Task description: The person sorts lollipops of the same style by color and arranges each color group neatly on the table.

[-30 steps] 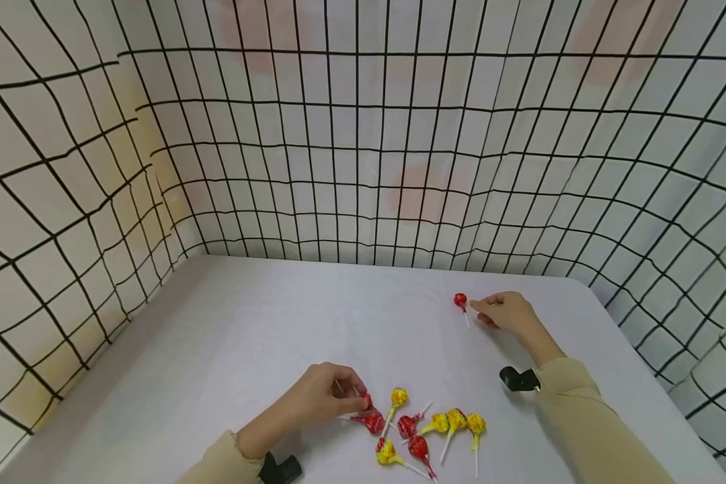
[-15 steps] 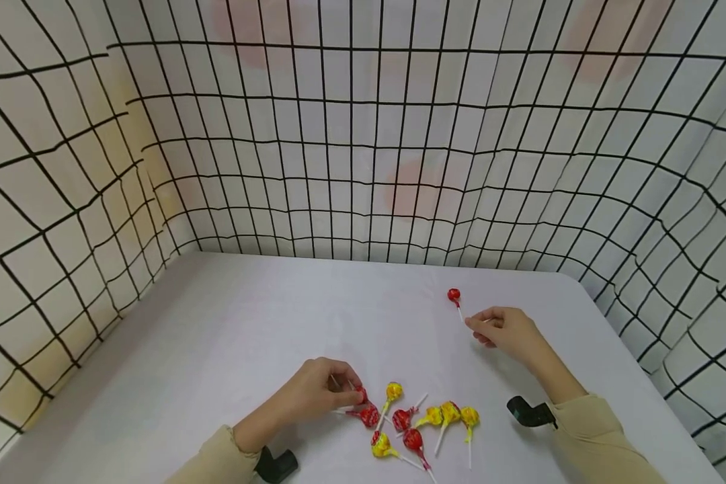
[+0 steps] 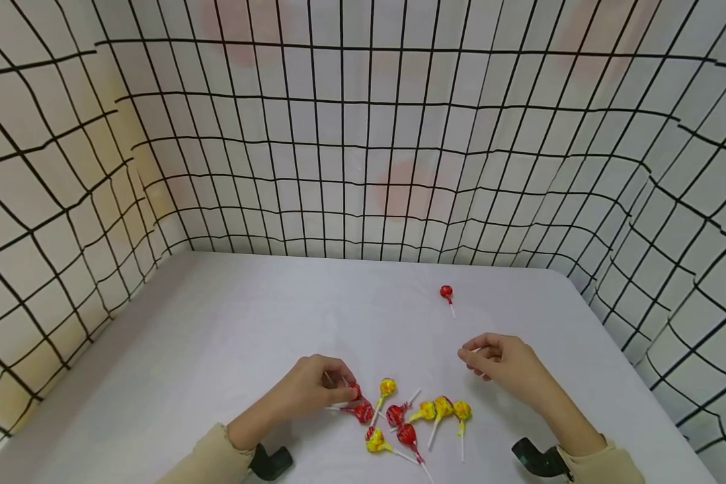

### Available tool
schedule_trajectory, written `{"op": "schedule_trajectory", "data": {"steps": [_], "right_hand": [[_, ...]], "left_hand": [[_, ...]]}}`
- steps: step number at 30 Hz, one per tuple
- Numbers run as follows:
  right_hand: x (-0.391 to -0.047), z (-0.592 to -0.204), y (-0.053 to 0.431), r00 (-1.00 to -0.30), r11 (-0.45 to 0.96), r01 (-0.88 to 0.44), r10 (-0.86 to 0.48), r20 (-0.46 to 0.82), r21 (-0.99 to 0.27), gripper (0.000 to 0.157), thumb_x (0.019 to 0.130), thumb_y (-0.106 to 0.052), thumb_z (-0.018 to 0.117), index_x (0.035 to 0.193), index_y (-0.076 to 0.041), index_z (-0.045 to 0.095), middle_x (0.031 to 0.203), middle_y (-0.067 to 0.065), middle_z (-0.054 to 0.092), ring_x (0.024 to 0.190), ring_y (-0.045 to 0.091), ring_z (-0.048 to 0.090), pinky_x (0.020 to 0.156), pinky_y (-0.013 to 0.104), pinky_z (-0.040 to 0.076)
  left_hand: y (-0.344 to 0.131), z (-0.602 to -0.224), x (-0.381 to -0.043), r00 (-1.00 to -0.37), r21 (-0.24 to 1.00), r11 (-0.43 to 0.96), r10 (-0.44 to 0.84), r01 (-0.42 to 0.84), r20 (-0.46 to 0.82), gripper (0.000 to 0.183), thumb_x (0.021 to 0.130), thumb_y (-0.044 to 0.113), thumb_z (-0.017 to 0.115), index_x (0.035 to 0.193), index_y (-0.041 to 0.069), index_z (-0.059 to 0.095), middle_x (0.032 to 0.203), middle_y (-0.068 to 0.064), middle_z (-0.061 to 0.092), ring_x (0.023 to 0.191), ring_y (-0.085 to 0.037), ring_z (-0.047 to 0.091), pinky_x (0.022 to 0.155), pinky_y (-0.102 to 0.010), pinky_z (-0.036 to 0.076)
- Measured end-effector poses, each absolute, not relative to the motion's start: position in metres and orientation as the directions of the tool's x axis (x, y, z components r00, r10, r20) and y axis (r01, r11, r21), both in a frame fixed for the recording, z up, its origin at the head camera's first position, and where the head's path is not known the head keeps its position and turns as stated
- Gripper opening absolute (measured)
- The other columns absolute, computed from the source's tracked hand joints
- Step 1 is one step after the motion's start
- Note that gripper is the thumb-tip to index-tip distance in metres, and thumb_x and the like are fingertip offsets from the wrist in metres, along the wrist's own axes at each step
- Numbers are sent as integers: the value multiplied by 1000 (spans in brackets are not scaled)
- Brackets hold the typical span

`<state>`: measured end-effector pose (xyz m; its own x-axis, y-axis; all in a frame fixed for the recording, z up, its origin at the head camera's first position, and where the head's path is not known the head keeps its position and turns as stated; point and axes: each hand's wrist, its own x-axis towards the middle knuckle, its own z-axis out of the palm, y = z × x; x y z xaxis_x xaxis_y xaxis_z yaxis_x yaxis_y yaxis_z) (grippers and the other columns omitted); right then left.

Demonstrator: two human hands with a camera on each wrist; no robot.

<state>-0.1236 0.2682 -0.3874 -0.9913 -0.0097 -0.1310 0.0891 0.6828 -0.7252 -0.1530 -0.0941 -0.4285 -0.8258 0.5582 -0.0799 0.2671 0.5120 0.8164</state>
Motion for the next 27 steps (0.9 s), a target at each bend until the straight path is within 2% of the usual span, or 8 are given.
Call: {"op": "schedule_trajectory", "data": {"steps": [14, 27], "right_hand": [[-83, -387, 242, -978, 631, 110, -71, -198, -768, 31, 99, -33, 78, 115, -7, 74, 86, 1, 74, 73, 18, 64, 65, 27, 56], [-63, -394, 208, -942, 611, 86, -207, -264, -787, 22, 94, -30, 83, 104, -11, 77, 75, 0, 67, 62, 15, 58, 55, 22, 47]], "left_hand": [[-95, -427, -153, -822, 824, 507, 561, 252, -95, 12, 93, 22, 85, 100, 14, 79, 79, 4, 65, 70, -12, 55, 58, -21, 42], [-96, -426, -154, -821, 819, 512, 564, 261, -91, 13, 93, 24, 85, 100, 15, 79, 77, 5, 63, 69, -10, 52, 58, -20, 40]]}}
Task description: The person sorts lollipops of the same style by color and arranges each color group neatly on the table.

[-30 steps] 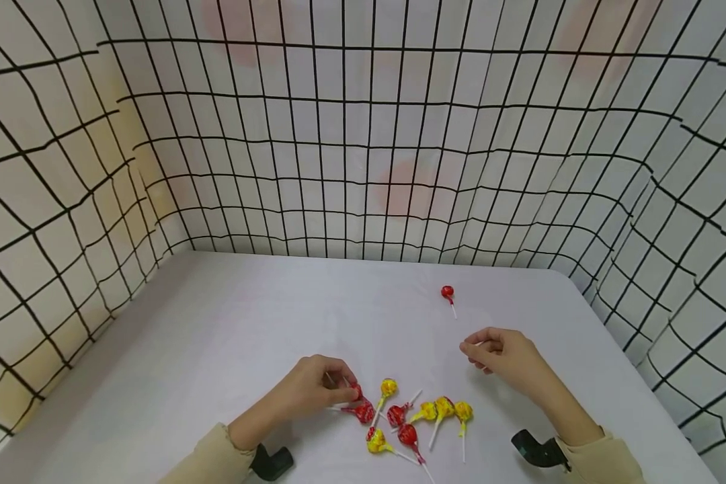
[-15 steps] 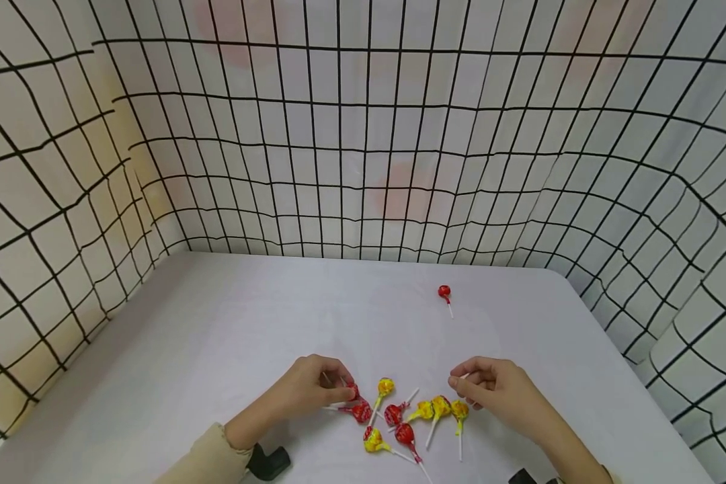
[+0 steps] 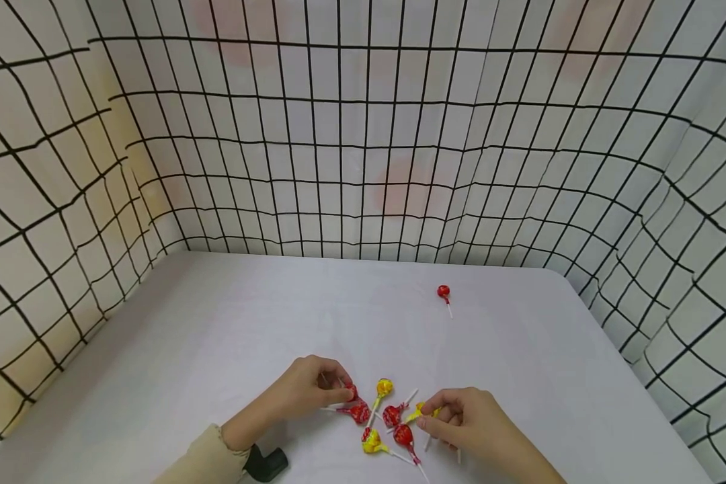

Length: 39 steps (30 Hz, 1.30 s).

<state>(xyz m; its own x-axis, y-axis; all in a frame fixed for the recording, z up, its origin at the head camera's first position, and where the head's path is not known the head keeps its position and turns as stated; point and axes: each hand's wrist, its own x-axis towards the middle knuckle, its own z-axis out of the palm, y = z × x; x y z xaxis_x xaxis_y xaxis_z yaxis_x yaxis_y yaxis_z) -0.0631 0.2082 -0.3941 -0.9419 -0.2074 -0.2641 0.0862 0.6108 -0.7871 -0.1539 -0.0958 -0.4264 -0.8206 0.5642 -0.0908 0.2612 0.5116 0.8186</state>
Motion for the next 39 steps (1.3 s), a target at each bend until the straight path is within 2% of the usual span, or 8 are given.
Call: {"op": "schedule_trajectory", "data": {"steps": [7, 13, 23, 32, 39], "right_hand": [[-59, -402, 197, -933, 631, 155, -160, -323, -760, 21, 93, -33, 84, 98, -14, 76, 73, -1, 62, 69, 15, 55, 57, 20, 41], [-59, -408, 196, -933, 630, 139, -176, -315, -764, 18, 92, -27, 84, 99, -12, 75, 75, -1, 62, 68, 14, 54, 55, 20, 40], [-59, -416, 193, -947, 675, 58, -196, -254, -736, 19, 90, -33, 86, 92, -16, 78, 70, -4, 58, 66, 7, 51, 57, 20, 38], [-58, -417, 186, -946, 696, 108, -147, -288, -710, 19, 87, -38, 89, 92, -21, 82, 65, -5, 53, 71, 11, 50, 56, 22, 34], [-57, -417, 185, -952, 700, 74, -163, -261, -710, 15, 88, -35, 89, 91, -22, 82, 65, -5, 53, 70, 8, 49, 57, 22, 35]], "left_hand": [[-97, -426, -154, -821, 819, 512, 563, 260, -91, 13, 93, 24, 85, 100, 14, 80, 77, 5, 63, 69, -10, 52, 58, -20, 40], [-96, -426, -155, -819, 822, 506, 567, 262, -88, 13, 93, 23, 85, 100, 14, 80, 77, 5, 63, 68, -9, 51, 58, -20, 39], [-95, -424, -154, -818, 819, 510, 567, 264, -90, 13, 92, 23, 85, 100, 14, 79, 77, 5, 63, 68, -8, 51, 58, -20, 40], [-95, -423, -153, -828, 816, 519, 553, 253, -95, 13, 92, 22, 85, 101, 15, 79, 78, 4, 63, 68, -9, 52, 57, -20, 39], [-95, -423, -152, -826, 822, 512, 556, 250, -95, 13, 92, 21, 85, 102, 13, 78, 78, 4, 63, 68, -9, 51, 57, -20, 40]]}}
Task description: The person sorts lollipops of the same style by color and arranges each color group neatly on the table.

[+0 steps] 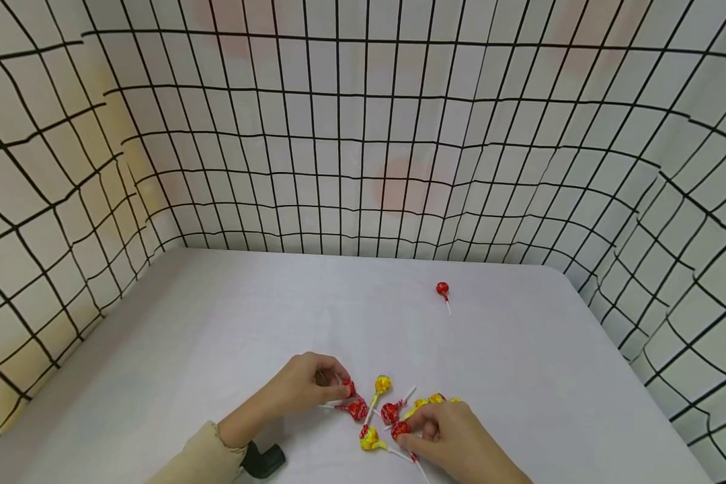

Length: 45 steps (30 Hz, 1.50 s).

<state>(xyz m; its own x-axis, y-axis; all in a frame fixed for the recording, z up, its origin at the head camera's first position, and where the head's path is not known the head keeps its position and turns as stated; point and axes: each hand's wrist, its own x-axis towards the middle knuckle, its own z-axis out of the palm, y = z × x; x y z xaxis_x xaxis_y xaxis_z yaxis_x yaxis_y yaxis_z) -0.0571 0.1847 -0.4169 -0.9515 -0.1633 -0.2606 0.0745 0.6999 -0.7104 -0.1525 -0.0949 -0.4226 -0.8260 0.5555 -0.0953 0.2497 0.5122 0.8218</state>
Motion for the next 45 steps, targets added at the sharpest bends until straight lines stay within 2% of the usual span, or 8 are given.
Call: {"op": "schedule_trajectory", "data": {"steps": [11, 20, 31, 45], "right_hand": [[-57, -417, 186, -953, 705, 58, -171, -249, -707, 16, 88, -35, 89, 92, -21, 82, 66, -5, 54, 72, 8, 49, 58, 23, 36], [-55, -418, 189, -959, 705, 4, -198, -201, -709, 15, 87, -36, 88, 89, -23, 80, 67, -6, 55, 72, 4, 48, 59, 23, 38], [-55, -418, 191, -958, 690, -25, -224, -181, -723, 14, 88, -34, 88, 91, -22, 82, 68, -7, 56, 68, 3, 47, 59, 23, 37], [-54, -417, 192, -963, 709, -21, -205, -177, -705, 16, 88, -39, 88, 90, -25, 81, 67, -8, 55, 70, 5, 47, 60, 25, 37]], "left_hand": [[-91, -421, -149, -869, 810, 547, 485, 212, -100, 22, 86, 27, 91, 95, 12, 77, 72, 4, 60, 68, -11, 51, 58, -20, 39], [-88, -421, -147, -883, 809, 559, 455, 181, -117, 20, 86, 25, 91, 87, 11, 76, 74, 4, 63, 71, -13, 54, 58, -21, 41], [-91, -423, -154, -873, 829, 532, 471, 170, -124, 15, 90, 22, 88, 95, 12, 78, 81, 3, 69, 69, -12, 64, 60, -22, 51], [-89, -417, -165, -868, 826, 533, 482, 183, -119, 12, 91, 17, 85, 100, 10, 80, 87, 1, 72, 70, -11, 69, 68, -23, 50]]}}
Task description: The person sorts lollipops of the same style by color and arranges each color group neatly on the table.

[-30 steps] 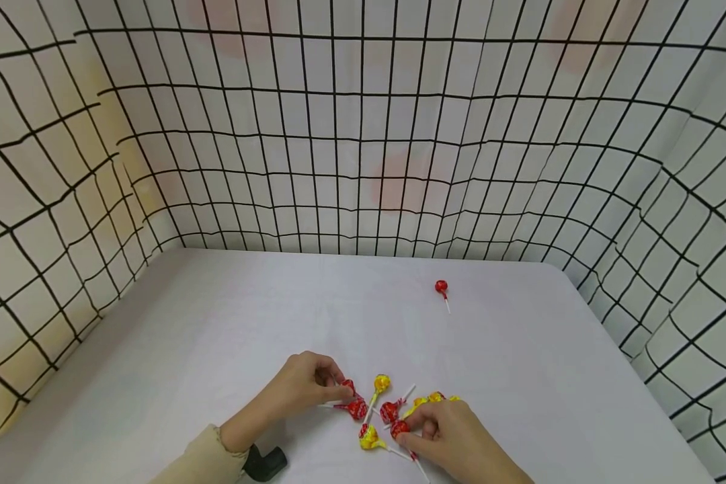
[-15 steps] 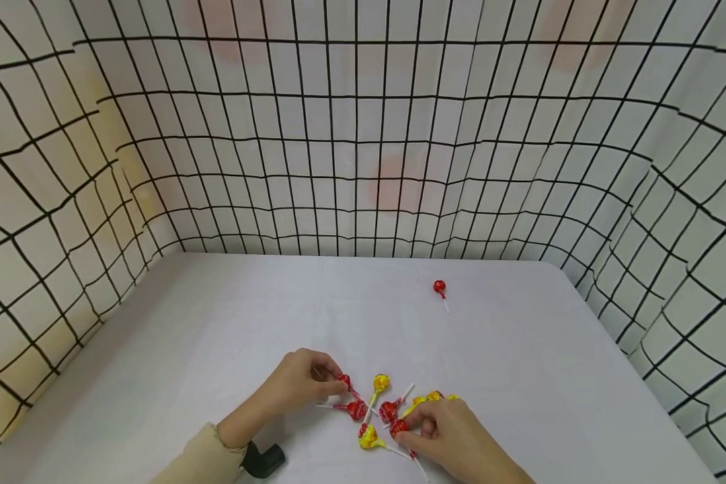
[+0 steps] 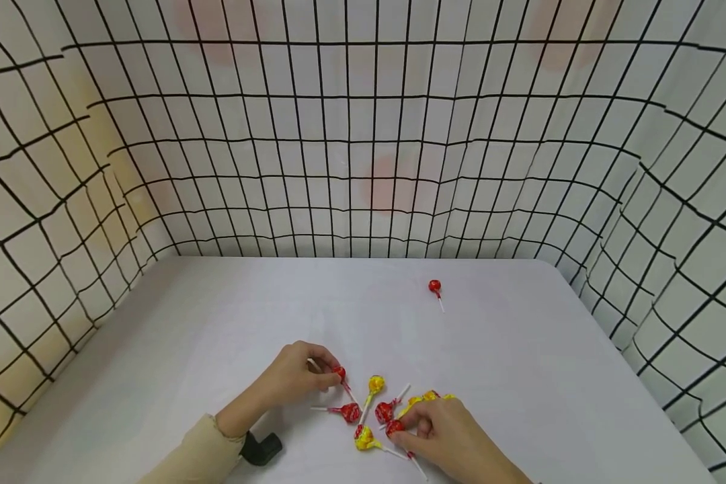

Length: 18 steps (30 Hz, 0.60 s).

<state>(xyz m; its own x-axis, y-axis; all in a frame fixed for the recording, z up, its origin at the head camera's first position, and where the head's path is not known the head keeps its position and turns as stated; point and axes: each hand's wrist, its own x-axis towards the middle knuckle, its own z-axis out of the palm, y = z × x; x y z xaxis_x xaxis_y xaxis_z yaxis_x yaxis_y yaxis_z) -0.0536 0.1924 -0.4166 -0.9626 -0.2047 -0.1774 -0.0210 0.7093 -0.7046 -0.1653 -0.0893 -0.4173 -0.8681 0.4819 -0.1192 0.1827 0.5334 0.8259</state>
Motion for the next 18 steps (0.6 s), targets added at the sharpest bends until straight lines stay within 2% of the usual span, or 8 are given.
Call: {"op": "schedule_trajectory", "data": {"steps": [11, 18], "right_hand": [[-55, -415, 189, -969, 712, -94, -225, -100, -696, 16, 88, -38, 88, 87, -23, 82, 62, -13, 54, 61, 0, 45, 57, 23, 37], [-54, -414, 191, -965, 703, -56, -221, -143, -709, 17, 88, -36, 88, 88, -20, 82, 61, -11, 55, 58, 2, 45, 54, 22, 34]], "left_hand": [[-83, -411, -177, -866, 789, 564, 492, 244, -84, 13, 91, 16, 86, 102, 11, 81, 86, 2, 71, 77, -13, 64, 69, -23, 49], [-78, -407, -186, -858, 763, 573, 511, 299, -47, 13, 90, 15, 86, 99, 12, 76, 85, 3, 68, 80, -15, 58, 68, -22, 48]]}}
